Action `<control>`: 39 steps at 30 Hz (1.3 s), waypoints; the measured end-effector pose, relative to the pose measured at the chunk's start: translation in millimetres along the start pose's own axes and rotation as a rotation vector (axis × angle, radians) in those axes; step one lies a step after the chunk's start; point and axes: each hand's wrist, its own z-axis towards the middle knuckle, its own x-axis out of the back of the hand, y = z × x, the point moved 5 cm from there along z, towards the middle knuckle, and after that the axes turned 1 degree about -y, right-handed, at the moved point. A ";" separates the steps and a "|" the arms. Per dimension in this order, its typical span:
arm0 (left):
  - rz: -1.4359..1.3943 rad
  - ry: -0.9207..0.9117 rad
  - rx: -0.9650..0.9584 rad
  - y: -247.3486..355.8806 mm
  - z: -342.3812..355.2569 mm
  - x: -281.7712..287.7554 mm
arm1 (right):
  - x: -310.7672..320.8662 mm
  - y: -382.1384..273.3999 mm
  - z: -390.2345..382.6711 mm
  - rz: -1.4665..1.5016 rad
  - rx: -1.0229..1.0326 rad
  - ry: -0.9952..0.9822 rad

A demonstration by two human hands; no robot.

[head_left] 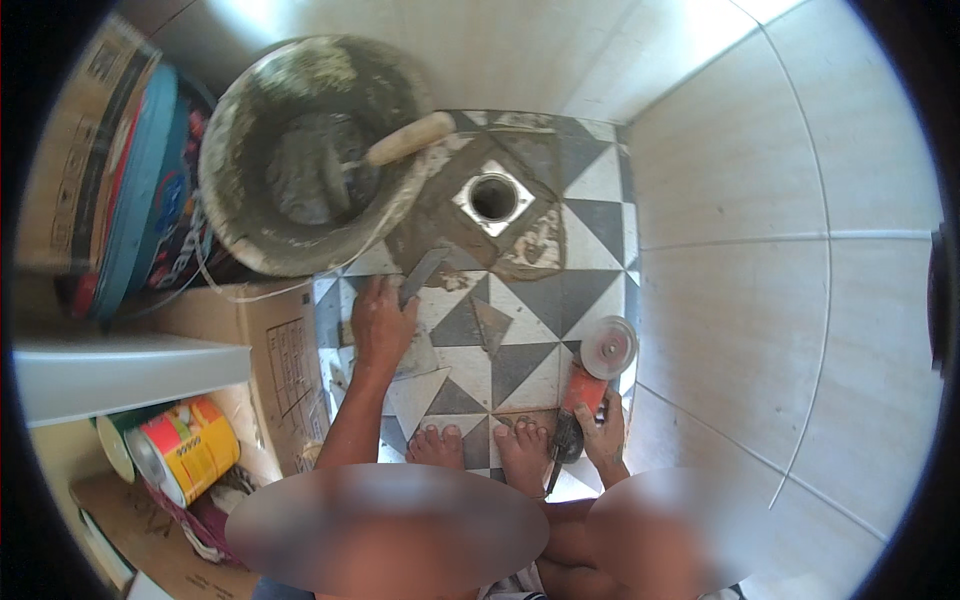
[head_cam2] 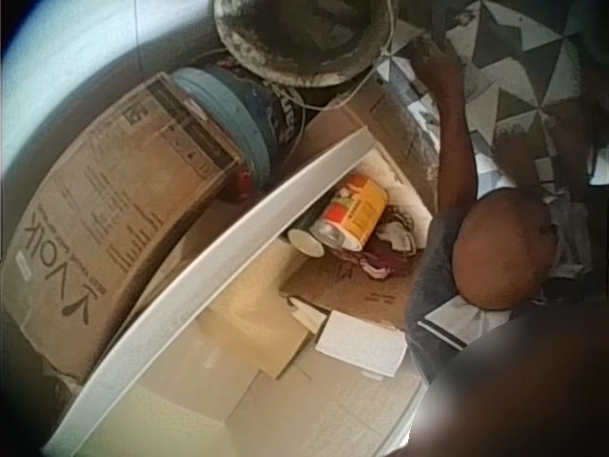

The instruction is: Apply cement and fit small pieces of tile around a circular floor drain floor structure.

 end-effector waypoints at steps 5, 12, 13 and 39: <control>-0.126 -0.030 -0.097 40.0 10.9 6.7 | 9.2 0.4 1.7 0.076 -0.066 0.015; -0.147 -0.155 -0.550 129.0 17.1 -35.5 | 5.2 19.6 -3.8 0.213 -0.040 0.003; -0.113 -0.199 -0.590 135.5 15.6 -42.8 | 3.4 18.1 -5.3 0.203 -0.024 0.009; -0.149 -0.192 -0.471 158.7 56.8 -64.6 | 7.0 20.5 9.6 0.169 -0.078 -0.045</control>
